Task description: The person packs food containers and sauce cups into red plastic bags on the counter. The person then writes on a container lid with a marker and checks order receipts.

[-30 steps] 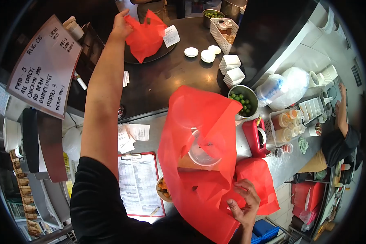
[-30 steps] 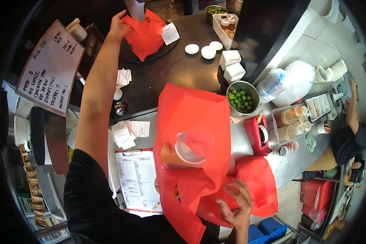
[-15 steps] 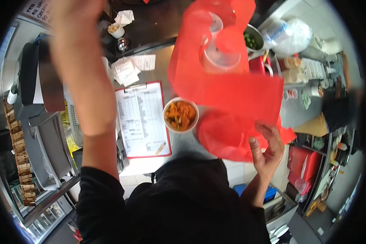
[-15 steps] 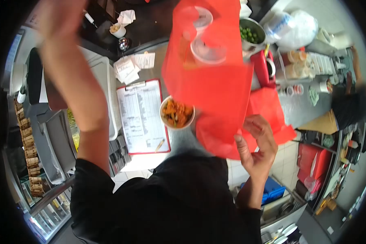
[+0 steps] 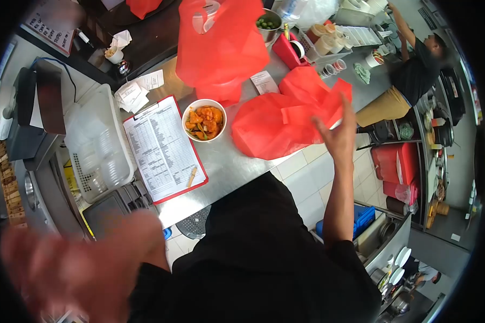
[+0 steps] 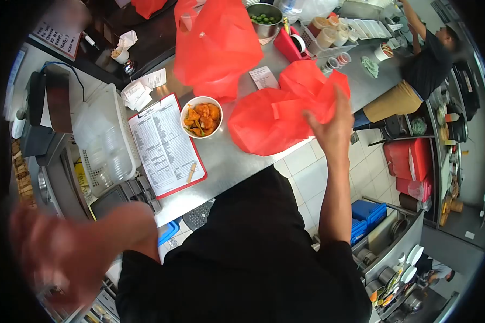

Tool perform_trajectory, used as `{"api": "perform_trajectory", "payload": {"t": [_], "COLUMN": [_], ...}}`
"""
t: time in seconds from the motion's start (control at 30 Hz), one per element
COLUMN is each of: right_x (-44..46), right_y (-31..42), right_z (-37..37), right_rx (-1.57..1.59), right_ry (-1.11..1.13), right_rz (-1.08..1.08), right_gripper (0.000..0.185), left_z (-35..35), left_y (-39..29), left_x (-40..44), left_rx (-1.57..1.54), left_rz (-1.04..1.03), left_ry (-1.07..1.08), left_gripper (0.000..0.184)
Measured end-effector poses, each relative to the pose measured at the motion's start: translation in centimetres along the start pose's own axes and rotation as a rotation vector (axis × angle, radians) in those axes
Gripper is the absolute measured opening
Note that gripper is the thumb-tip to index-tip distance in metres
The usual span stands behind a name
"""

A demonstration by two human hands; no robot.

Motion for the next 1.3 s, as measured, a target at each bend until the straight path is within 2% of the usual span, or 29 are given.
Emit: {"api": "perform_trajectory", "payload": {"t": [0.03, 0.07, 0.1, 0.13, 0.17, 0.2, 0.27, 0.3, 0.33, 0.37, 0.4, 0.43, 0.47, 0.5, 0.53, 0.6, 0.63, 0.67, 0.7, 0.73, 0.77, 0.83, 0.87, 0.93, 1.0, 1.13, 1.2, 1.27, 1.3], "right_x": [-0.5, -1.7, -3.5, -5.1, -5.9, -5.6, -6.0, -6.3, -6.9, -7.6, -7.8, -8.3, -8.6, -7.9, -7.3, -5.7, -5.6, -5.0, -4.9, -5.8, -6.5, -6.0, -4.9, -3.5, -1.9, -0.1, 0.0, -1.8, -3.2], "right_y": [-0.5, -0.8, -1.2, -1.2, 0.3, 2.7, 3.9, 3.4, 2.6, 2.0, 1.5, 1.4, 1.4, 1.6, 0.9, -2.1, -2.0, -1.7, -1.6, -1.9, -2.0, -2.5, -3.0, -3.8, -4.3, -4.2, -2.0, -1.2, -1.8], "right_z": [-1.1, -2.5, -4.3, -6.3, -6.2, -4.9, -4.1, -4.1, -4.8, -5.4, -5.1, -4.8, -4.5, -3.6, -3.5, -3.6, -4.7, -6.2, -7.1, -7.7, -8.7, -9.5, -8.4, -7.0, -5.3, -3.0, -2.5, -4.3, -6.0], "right_rx": [0.185, 0.19, 0.194, 0.242, 0.25, 0.293, 0.312, 0.328, 0.527, 0.723, 0.732, 0.933, 1.136, 1.159, 1.17, 1.147, 1.158, 0.762, 0.367, 0.377, 0.433, 0.492, 0.565, 0.638, 0.695, 0.84, 0.811, 0.816, 0.773], "right_ry": [0.166, 0.314, 0.47, 0.355, 0.215, 0.156, 0.252, 0.257, 0.465, 0.672, 0.675, 0.81, 0.948, 0.797, 0.806, 0.371, 0.387, 0.306, 0.213, 0.221, 0.329, 0.45, 0.429, 0.425, 0.171, 0.296, 0.339, 0.425, 0.471], "right_rz": [-0.103, -0.086, -0.07, 0.111, 0.169, 0.163, 0.06, 0.059, -0.086, -0.236, -0.244, -0.289, -0.336, -0.071, -0.072, -0.367, -0.379, -0.257, -0.129, -0.131, -0.088, -0.025, -0.126, -0.239, -0.063, -0.168, 0.106, 0.13, 0.205], "right_gripper": [0.065, 0.053, 0.041, 0.023, 0.021, 0.018, 0.015, 0.015, 0.014, 0.013, 0.013, 0.014, 0.015, 0.02, 0.02, 0.025, 0.025, 0.025, 0.025, 0.025, 0.023, 0.022, 0.019, 0.017, 0.013, 0.017, 0.024, 0.03, 0.03], "left_z": [-0.8, -2.1, -7.6, -12.5, -16.5, -19.5, -23.3, -25.1, -26.8, -28.0, -29.0, -29.4, -28.8, -27.5, -26.4, -24.6, -23.8, -24.5, -26.1, -27.4, -28.2, -29.5, -28.8, -26.0, -23.6, -20.6, -20.9, -22.1, -22.7], "left_y": [-2.1, -3.7, -4.0, -1.3, 0.8, 1.8, 3.3, 3.8, 4.4, 5.4, 6.5, 7.0, 6.5, 6.0, 5.4, 4.8, 4.8, 4.4, 3.6, 2.8, 1.5, 3.1, 3.1, 2.5, 2.3, -0.1, -0.7, -2.0, -2.7], "left_x": [1.8, 2.9, 1.5, -1.2, -3.8, -6.0, -9.0, -9.9, -10.6, -10.8, -10.9, -11.0, -10.9, -10.4, -9.5, -8.7, -9.0, -9.6, -10.4, -11.4, -11.0, -12.0, -11.9, -11.0, -10.2, -8.3, -8.4, -8.4, -8.5], "left_rx": [-0.144, -0.289, -0.455, -0.837, -0.803, -0.73, -0.518, -0.61, -0.701, -0.686, -0.811, -0.938, -0.926, -0.997, -1.064, -0.972, -0.886, -0.873, -0.667, -0.453, -0.495, -0.826, -0.923, -0.809, -0.767, -0.681, -0.74, -0.71, -0.762], "left_rz": [-0.132, -0.261, 0.083, 0.39, 0.63, 0.756, 0.921, 0.997, 1.067, 1.069, 1.078, 1.085, 1.098, 1.055, 1.001, 1.032, 1.058, 1.064, 1.126, 1.181, 1.154, 1.108, 1.06, 0.974, 0.829, 0.661, 0.631, 0.438, 0.447], "left_ry": [-0.069, -0.136, 0.205, 0.409, 0.504, 0.53, 0.657, 0.637, 0.619, 0.619, 0.555, 0.486, 0.48, 0.355, 0.225, 0.087, -0.037, -0.047, 0.12, 0.285, 0.386, 0.295, 0.216, 0.182, 0.173, 0.007, -0.017, 0.069, 0.14], "left_gripper": [0.045, 0.053, 0.041, 0.045, 0.064, 0.072, 0.081, 0.072, 0.063, 0.063, 0.053, 0.043, 0.043, 0.039, 0.035, 0.038, 0.041, 0.041, 0.05, 0.059, 0.064, 0.031, 0.021, 0.018, 0.011, 0.015, 0.018, 0.021, 0.023]}}
Point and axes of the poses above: each hand's wrist, its own x-axis towards the middle knuckle, its own z-axis out of the back of the hand, y = z × x, the point moved 3 cm from there along x, towards the middle knuckle, and after that the axes turned 6 degrees about -y, right-handed, at the moved point
